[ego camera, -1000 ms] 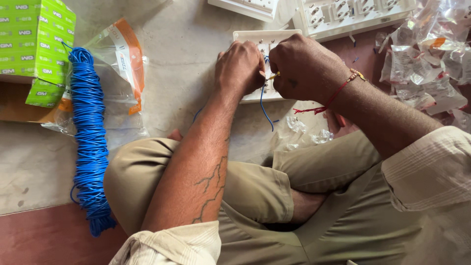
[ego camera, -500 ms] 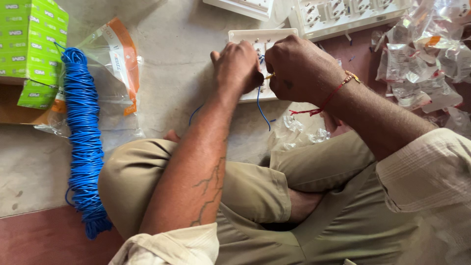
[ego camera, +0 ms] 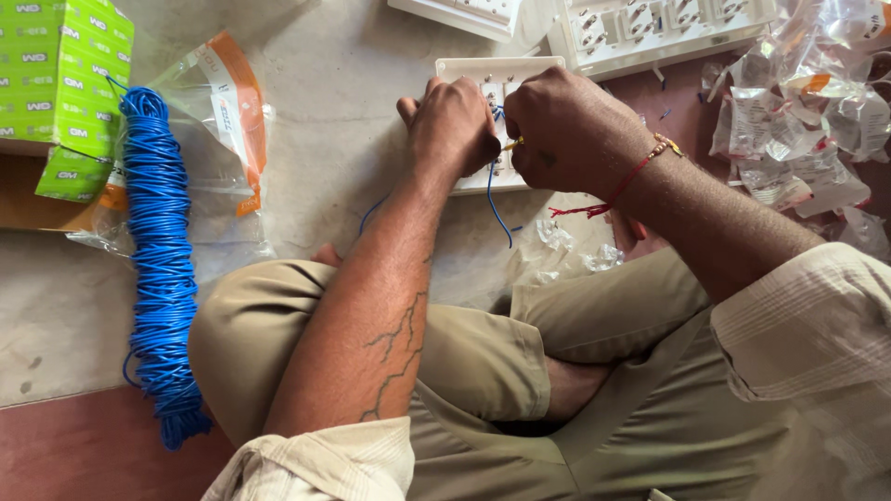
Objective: The person wires an electrical switchboard by stripping wires with pliers and securing them into the terminals with a screwdriver.
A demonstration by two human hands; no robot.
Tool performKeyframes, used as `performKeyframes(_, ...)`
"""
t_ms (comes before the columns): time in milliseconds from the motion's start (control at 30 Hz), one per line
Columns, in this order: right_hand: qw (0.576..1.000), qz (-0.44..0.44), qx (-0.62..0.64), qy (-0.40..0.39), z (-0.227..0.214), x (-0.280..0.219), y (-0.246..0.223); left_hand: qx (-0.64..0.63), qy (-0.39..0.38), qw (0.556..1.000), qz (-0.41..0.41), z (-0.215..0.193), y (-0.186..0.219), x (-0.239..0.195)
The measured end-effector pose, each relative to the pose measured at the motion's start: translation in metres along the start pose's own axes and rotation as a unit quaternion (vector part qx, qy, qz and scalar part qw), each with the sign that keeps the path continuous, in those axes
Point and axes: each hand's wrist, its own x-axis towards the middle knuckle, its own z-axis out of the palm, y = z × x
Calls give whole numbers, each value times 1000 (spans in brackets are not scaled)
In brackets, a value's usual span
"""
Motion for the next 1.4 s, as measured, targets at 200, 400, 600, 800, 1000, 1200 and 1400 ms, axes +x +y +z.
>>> performKeyframes(200,1000,-1,-8,-20,1,3,4,36,-17,999,4,-4,2,2)
performKeyframes(400,998,-62,-17,27,-10,-3,4,51,-25,998,11,-10,8,-1)
performKeyframes(600,998,-38,-35,30,-15,-2,-11,51,-42,998,8,-14,11,-3)
performKeyframes(800,998,-23,-49,8,-15,-2,-12,18,-60,998,-13,-32,17,-2)
performKeyframes(1000,1000,-14,-14,15,-18,-1,-14,-15,36,998,-58,-45,21,-1)
performKeyframes(1200,985,93,-125,-76,-18,5,-17,-141,98,962,-213,-36,2,5)
performKeyframes(1400,995,-45,-85,27,-18,0,-15,-153,35,955,-252,-18,-8,16)
